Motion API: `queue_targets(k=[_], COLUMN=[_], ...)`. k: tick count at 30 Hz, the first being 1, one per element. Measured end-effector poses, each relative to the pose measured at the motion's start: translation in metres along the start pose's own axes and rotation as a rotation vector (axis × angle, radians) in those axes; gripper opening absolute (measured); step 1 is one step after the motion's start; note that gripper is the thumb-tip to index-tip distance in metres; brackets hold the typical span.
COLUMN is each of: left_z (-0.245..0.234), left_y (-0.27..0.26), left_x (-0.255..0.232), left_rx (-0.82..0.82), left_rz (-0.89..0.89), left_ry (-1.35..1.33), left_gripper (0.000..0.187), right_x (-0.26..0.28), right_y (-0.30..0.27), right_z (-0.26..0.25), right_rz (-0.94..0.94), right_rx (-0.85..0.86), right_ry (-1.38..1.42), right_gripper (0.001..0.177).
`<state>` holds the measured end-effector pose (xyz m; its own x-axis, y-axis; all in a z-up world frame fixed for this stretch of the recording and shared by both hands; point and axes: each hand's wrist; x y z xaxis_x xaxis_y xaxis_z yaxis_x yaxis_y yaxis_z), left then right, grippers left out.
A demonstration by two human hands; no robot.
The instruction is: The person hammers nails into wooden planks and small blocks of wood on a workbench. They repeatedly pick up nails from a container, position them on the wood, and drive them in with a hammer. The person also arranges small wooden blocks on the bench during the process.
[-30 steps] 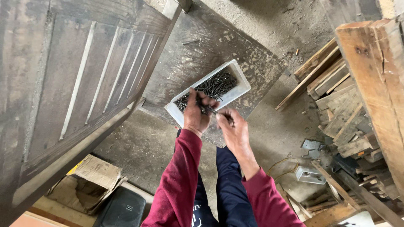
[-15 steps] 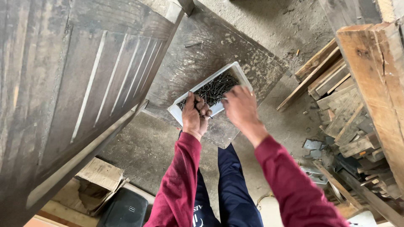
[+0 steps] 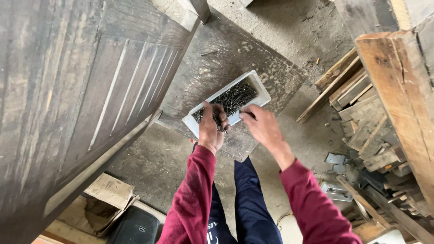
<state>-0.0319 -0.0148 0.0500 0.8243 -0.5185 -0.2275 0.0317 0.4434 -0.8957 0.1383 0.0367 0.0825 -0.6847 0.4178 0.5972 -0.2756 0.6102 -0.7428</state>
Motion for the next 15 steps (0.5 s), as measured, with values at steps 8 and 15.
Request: queue_targets(k=[8,15], left_z=[0.022,0.074], left_y=[-0.015,-0.057], left_x=[0.0,-0.006], left_rx=[0.167,0.38], left_rz=[0.006,-0.003], left_ry=[-0.222,-0.39], left_gripper=[0.024,0.028], right_x=[0.002,0.038], right_y=[-0.047,-0.086], right_z=[0.039,0.016], right_rz=[-0.281,-0.281], right_rx=[-0.304,-0.572], right_ry=[0.483,0.398], right_gripper=[0.01,0.013])
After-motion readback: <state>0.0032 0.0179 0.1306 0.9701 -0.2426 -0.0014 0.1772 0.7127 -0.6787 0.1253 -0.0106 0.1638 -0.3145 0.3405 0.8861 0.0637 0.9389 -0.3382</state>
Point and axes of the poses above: each hand's wrist, its own y-axis towards the middle knuckle, its own z-axis out of the palm, x = y × z, and after that the axes turned 5 degrees about -z, right-handed
